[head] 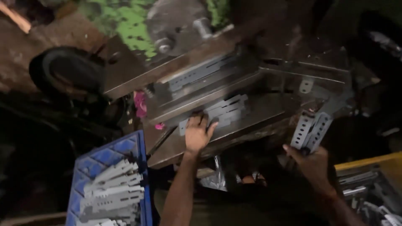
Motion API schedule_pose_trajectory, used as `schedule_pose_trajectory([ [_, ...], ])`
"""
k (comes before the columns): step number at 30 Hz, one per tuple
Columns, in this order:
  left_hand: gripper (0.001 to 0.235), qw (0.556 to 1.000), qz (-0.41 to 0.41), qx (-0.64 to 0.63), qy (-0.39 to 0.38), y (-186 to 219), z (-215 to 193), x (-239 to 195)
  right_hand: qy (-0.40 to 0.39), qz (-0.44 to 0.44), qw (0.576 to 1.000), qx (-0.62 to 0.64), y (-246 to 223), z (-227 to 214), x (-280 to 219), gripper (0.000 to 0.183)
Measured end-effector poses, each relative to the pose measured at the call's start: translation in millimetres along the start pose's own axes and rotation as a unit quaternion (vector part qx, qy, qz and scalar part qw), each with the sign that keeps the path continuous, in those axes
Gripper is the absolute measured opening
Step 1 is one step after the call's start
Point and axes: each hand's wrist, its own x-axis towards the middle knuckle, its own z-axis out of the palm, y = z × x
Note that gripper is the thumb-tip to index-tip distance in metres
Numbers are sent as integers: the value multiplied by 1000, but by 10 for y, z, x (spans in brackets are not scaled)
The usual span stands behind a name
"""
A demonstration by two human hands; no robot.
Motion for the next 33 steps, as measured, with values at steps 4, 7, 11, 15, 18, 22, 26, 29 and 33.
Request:
schedule_pose_trajectory([
  [4, 49, 1000, -18, -3, -18, 1, 47, -19, 64, -414, 897, -139, -1075, 89, -274, 32],
  [7, 48, 1000, -11, -3, -2, 11, 57, -26, 97, -529, 804, -255, -1457, 161, -194, 42],
  [11, 50, 1000, -11, -10, -2, 4, 41, -28, 57, -653, 670, -349, -1900, 434, -59, 32],
  [15, 52, 1000, -11, 0, -3, -72, 128, -114, -68, -549, 652, -519, -2205, 870, 108, 24],
  [18, 45, 997, -7, 23, -70, -118, 191, -159, -106, -590, 630, -494, -2540, 1372, 129, 38],
  [22, 49, 1000, -19, 4, -19, -40, 98, -76, -182, -604, 575, -521, -2850, 1897, 388, 22],
  [26, 52, 1000, -11, 2, 0, -21, 72, -29, -162, -678, 518, -495, -2816, 2170, 829, 36],
  [29, 54, 1000, 0, 3, -18, -75, 121, -91, -237, -510, 626, -540, -2869, 1986, 403, 18],
  [33, 61, 962, -88, -257, -14, -250, 302, -396, -199, -573, 652, -455, -2269, 1210, 13, 31],
])
